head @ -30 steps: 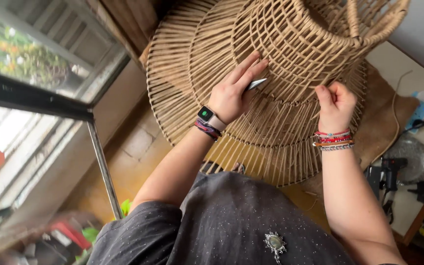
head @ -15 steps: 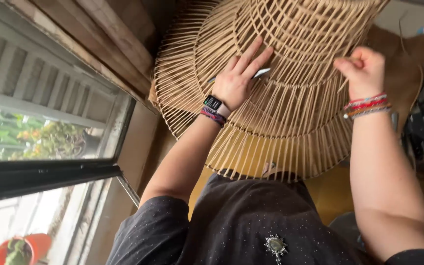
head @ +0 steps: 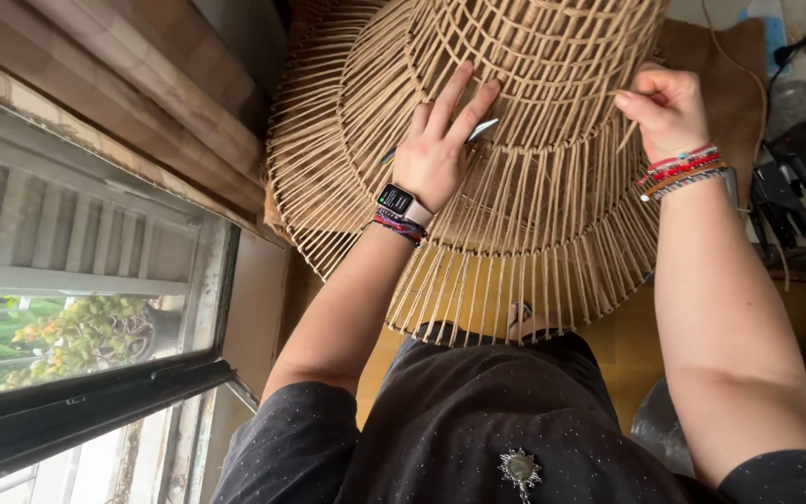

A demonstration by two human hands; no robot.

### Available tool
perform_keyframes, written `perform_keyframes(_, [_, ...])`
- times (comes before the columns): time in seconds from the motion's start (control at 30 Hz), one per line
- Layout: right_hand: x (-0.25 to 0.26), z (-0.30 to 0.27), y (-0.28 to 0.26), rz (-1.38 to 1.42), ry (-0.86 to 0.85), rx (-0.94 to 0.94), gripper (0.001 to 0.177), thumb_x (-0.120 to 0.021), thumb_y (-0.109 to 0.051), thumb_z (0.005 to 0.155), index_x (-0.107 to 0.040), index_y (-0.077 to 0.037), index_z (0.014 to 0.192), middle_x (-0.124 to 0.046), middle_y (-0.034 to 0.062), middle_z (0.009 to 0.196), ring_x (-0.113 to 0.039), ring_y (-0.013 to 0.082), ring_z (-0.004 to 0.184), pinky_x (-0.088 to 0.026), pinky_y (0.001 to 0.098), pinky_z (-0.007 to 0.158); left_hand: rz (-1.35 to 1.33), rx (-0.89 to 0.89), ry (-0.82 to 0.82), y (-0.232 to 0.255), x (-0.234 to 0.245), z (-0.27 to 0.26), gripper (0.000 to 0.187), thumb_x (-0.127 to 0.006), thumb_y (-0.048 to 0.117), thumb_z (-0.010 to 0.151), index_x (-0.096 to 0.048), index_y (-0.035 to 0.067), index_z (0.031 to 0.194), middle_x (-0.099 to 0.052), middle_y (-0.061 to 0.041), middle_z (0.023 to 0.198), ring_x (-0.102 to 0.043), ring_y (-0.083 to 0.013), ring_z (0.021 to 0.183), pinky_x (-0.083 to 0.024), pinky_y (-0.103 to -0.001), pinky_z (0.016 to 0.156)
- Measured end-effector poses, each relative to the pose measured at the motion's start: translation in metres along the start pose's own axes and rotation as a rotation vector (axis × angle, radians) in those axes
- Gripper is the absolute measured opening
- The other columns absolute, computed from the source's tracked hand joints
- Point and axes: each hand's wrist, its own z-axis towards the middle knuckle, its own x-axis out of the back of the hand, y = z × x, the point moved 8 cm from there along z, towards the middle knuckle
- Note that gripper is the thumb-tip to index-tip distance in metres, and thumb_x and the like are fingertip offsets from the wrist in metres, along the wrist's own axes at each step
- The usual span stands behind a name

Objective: Weaving and trimming wicker strands on a large lampshade using cutters

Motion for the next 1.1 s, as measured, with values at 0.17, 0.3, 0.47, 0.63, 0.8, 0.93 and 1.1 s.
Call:
perform_keyframes(0.17, [0.003,0.000,0.006,0.004,0.065,-0.017,0.045,-0.072,-0.003,0.104,-0.049,-0.012,0.066,-0.042,-0.0031,0.067,-0.039,0.0092,0.068,-0.037,0.0274,0.069,-0.035,0.111,-0.121,0.007,-0.009,-0.002,0.125,-0.034,-0.029,0.066,-0.011,0.048,0.162,-0.006,-0.002,0.177,-0.048,-0.0417,0.129,-0.055,-0.025,0.046])
perform_keyframes(0.3, [-0.002,0.001,-0.002,-0.057,0.070,-0.003,0.062,-0.069,0.008,0.100,-0.026,-0.016,0.062,-0.026,-0.0059,0.068,-0.025,0.0079,0.065,-0.024,0.0254,0.063,0.053,0.076,-0.091,0.006,-0.005,-0.003,0.119,-0.040,-0.029,0.074,-0.013,0.044,0.164,-0.012,-0.001,0.177,-0.054,-0.0330,0.117,-0.050,-0.023,0.044])
perform_keyframes(0.47, [0.006,0.002,0.025,0.196,0.147,-0.084,0.047,-0.067,-0.003,0.101,-0.040,-0.014,0.065,-0.031,-0.0059,0.062,-0.030,0.0068,0.059,-0.024,0.0242,0.056,0.046,0.040,-0.097,0.006,0.002,-0.001,0.113,-0.043,-0.025,0.076,-0.015,0.041,0.164,-0.017,0.000,0.175,-0.055,-0.0350,0.120,-0.057,-0.029,0.047])
perform_keyframes(0.63, [0.007,0.003,0.023,0.148,0.150,-0.116,0.046,-0.068,-0.003,0.101,-0.041,-0.014,0.065,-0.036,-0.0054,0.062,-0.033,0.0065,0.059,-0.026,0.0236,0.056,0.073,0.043,-0.132,0.008,0.013,0.002,0.111,-0.050,-0.017,0.076,-0.017,0.042,0.163,-0.019,-0.001,0.174,-0.054,-0.0324,0.112,-0.060,-0.037,0.050])
perform_keyframes(0.8, [0.003,0.002,0.010,0.109,0.117,-0.155,0.050,-0.072,-0.010,0.103,-0.040,-0.018,0.065,-0.038,-0.0074,0.063,-0.034,0.0058,0.060,-0.030,0.0228,0.056,-0.105,-0.017,0.031,0.002,0.027,-0.006,0.098,-0.053,-0.006,0.078,-0.027,0.033,0.164,-0.024,0.000,0.173,-0.054,-0.0304,0.103,-0.061,-0.041,0.076])
perform_keyframes(0.93, [-0.002,0.001,-0.002,0.067,0.092,-0.121,0.055,-0.064,0.002,0.099,-0.030,-0.016,0.061,-0.025,-0.0069,0.059,-0.026,0.0070,0.057,-0.023,0.0255,0.056,-0.369,0.112,0.164,-0.021,0.034,-0.006,0.089,-0.047,-0.017,0.080,-0.038,0.025,0.158,-0.044,-0.005,0.163,-0.063,-0.0149,0.097,-0.056,-0.023,0.065])
perform_keyframes(1.1, [-0.002,-0.005,-0.015,0.138,0.085,-0.172,0.049,-0.060,0.000,0.100,-0.030,-0.015,0.063,-0.024,-0.0063,0.065,-0.024,0.0074,0.061,-0.021,0.0249,0.058,-0.313,0.144,0.096,-0.026,0.031,0.004,0.099,-0.049,-0.010,0.072,-0.031,0.031,0.160,-0.041,-0.002,0.163,-0.056,-0.0295,0.108,-0.061,-0.040,0.081])
